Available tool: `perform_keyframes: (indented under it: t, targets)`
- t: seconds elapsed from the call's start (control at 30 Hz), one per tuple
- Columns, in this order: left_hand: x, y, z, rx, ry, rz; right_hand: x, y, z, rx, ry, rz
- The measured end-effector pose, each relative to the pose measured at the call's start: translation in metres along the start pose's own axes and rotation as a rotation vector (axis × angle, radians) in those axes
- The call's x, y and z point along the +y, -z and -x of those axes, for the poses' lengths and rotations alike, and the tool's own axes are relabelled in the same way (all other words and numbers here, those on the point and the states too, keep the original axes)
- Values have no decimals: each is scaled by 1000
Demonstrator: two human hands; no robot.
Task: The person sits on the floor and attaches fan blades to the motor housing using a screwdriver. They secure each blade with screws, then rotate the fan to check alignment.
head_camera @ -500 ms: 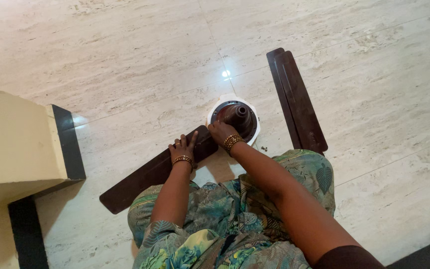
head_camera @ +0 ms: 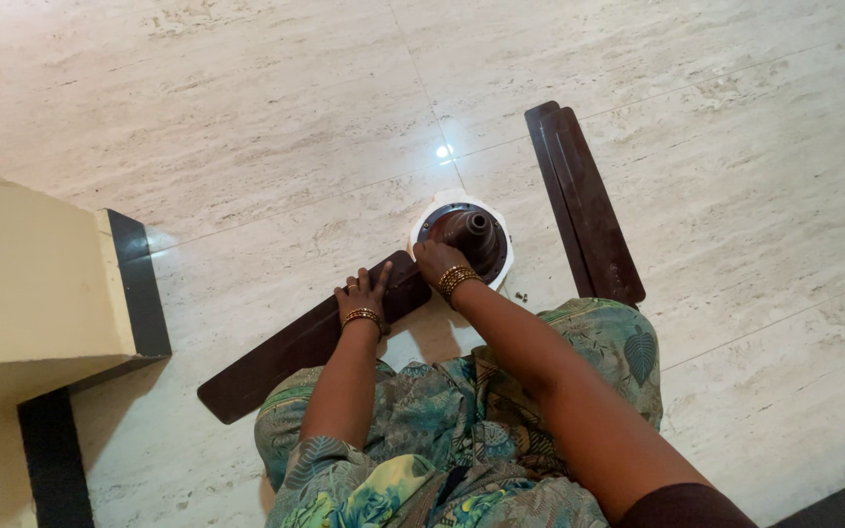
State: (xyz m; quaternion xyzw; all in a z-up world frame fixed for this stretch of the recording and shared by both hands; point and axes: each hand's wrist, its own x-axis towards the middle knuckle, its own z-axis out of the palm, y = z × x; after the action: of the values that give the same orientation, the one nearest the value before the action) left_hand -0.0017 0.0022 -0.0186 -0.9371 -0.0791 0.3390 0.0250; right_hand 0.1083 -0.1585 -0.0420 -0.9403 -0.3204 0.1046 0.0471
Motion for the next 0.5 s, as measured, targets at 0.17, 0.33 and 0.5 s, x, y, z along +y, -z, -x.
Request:
perform_keyframes:
  t: [0.17, 0.33, 0.5]
  targets:
    - [-1, 4, 0, -14, -9, 26, -1, 3, -3, -51, -38, 17]
    - [-1, 6, 0, -28, -12, 20, -4, 9, 4, -52, -13, -23]
    - [0, 7, 2, -24, 1, 4, -3, 5, -5, -99, -47, 23]
